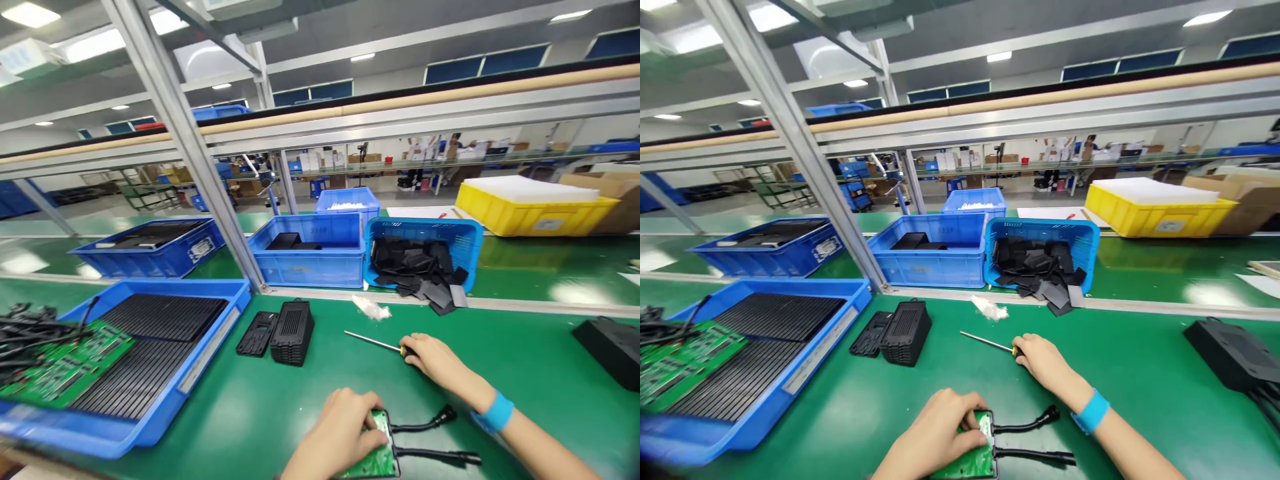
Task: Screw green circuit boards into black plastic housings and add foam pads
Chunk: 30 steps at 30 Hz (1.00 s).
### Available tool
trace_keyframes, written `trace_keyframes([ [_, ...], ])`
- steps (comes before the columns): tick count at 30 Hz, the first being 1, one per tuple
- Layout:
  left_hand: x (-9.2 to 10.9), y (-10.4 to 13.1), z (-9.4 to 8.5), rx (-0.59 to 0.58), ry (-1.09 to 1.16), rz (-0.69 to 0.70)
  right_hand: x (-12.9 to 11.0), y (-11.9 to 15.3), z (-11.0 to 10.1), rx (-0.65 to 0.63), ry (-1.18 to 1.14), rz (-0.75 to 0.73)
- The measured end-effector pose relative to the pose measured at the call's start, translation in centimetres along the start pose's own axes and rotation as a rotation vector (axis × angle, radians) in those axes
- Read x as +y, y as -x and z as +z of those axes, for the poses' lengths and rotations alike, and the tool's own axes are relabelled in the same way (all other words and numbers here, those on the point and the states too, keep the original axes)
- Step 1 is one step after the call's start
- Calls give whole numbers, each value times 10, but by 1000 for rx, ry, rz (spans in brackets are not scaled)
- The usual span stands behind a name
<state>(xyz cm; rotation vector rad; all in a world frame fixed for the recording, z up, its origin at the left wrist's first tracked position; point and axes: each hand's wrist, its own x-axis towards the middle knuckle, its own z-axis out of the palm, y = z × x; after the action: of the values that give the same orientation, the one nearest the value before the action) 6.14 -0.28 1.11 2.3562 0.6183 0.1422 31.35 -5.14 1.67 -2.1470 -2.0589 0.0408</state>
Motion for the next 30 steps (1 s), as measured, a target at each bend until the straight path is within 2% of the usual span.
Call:
trace_keyframes([
  [2, -7, -5, -10, 51, 103, 8, 11, -8, -8, -14, -23, 32],
  [3, -13, -7, -17, 136, 114, 16, 19, -13, -13, -1, -19, 70],
  [5, -29, -13, -35, 436, -10, 30, 40, -26, -22, 63, 28, 194],
  [7, -47, -20, -56, 778, -285, -14, 63, -39, -27, 141, 92, 338],
  [8, -55, -23, -66, 889, -433, -85, 73, -45, -28, 172, 115, 397],
  [9, -64, -25, -75, 947, -550, -181, 82, -50, -28, 194, 129, 443],
  [11, -77, -30, -88, 914, -621, -371, 94, -58, -25, 219, 130, 501],
  [14, -89, -33, -98, 745, -385, -539, 100, -61, -18, 256, 89, 557],
  [16, -91, -31, -100, 731, -246, -590, 101, -59, -17, 301, 41, 577],
  [18, -89, -26, -101, 835, -207, -594, 100, -55, -21, 353, -30, 565],
  [20, -83, -19, -100, 1008, -158, -568, 95, -48, -29, 407, -130, 522],
  [21, -80, -15, -98, 1087, -73, -545, 90, -44, -34, 437, -192, 493],
  [23, -71, -7, -87, 1175, 282, -475, 70, -34, -42, 484, -349, 432],
  [25, -59, 1, -68, 1086, 786, -373, 40, -21, -45, 488, -536, 367],
  [27, -45, 7, -42, 820, 1170, -320, 2, -7, -41, 435, -721, 293],
  [30, -26, 12, 0, 597, 1383, -296, -54, 14, -25, 258, -1039, 221],
])
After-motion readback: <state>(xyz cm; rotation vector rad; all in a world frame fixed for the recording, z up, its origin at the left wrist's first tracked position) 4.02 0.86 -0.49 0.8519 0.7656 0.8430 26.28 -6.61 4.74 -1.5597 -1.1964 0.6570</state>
